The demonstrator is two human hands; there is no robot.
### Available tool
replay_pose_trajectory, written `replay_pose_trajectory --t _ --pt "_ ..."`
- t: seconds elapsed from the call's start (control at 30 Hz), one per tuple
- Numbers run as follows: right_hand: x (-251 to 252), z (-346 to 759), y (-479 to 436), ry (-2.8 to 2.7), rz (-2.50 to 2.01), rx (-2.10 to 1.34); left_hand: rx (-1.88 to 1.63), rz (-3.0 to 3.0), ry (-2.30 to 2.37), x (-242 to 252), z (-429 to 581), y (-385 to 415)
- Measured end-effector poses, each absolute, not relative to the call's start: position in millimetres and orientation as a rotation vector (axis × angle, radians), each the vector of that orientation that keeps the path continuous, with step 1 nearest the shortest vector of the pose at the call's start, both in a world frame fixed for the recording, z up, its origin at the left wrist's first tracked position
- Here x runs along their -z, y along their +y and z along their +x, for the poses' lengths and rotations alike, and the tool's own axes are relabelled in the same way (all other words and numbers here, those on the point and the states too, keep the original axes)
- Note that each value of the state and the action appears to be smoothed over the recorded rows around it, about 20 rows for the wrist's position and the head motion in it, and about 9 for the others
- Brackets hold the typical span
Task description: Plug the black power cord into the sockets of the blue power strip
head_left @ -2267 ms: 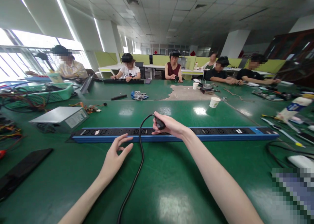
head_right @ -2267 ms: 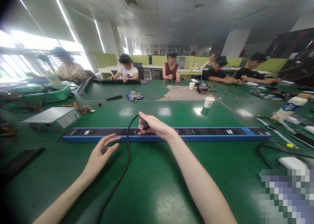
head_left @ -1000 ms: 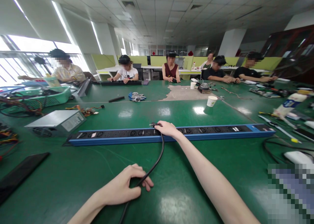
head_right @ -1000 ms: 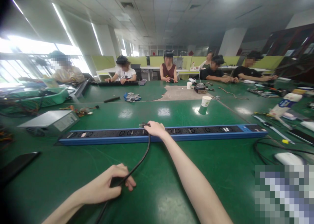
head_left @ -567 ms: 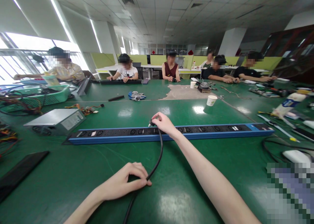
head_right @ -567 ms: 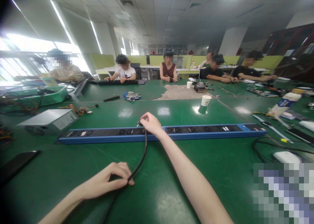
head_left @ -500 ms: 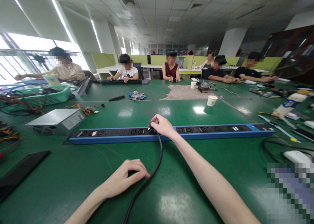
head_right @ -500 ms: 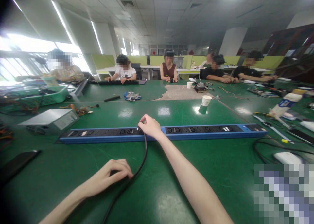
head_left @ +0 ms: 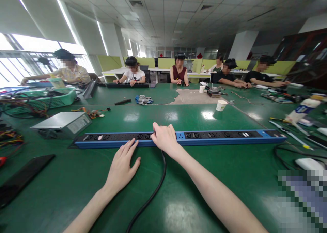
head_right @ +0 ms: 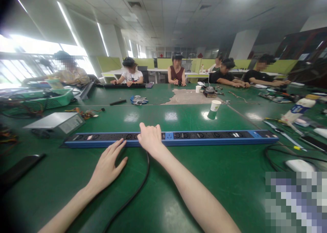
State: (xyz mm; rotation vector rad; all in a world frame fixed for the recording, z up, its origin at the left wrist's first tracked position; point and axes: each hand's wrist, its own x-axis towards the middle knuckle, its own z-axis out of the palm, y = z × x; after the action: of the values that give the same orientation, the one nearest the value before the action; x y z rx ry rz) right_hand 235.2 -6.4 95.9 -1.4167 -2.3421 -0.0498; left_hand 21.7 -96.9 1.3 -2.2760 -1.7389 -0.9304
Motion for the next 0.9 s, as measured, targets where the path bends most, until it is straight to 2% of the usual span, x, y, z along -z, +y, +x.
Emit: replay_pose_trajectory --t 0.33,0.63,0.9 --pt "-80.3 197.7 -21.2 -2.331 -1.499 0.157 0.829 -2.254 -1.688 8.1 19.2 -92.8" --pt "-98.9 203.8 -14.9 -2.435 -1.541 0.027 0.790 -2.247 -1.672 4.7 18.0 -95.6" --pt "-95.1 221.0 6.1 -2.440 -1.569 -0.078 0.815 -2.242 -1.688 6.0 17.5 -95.8"
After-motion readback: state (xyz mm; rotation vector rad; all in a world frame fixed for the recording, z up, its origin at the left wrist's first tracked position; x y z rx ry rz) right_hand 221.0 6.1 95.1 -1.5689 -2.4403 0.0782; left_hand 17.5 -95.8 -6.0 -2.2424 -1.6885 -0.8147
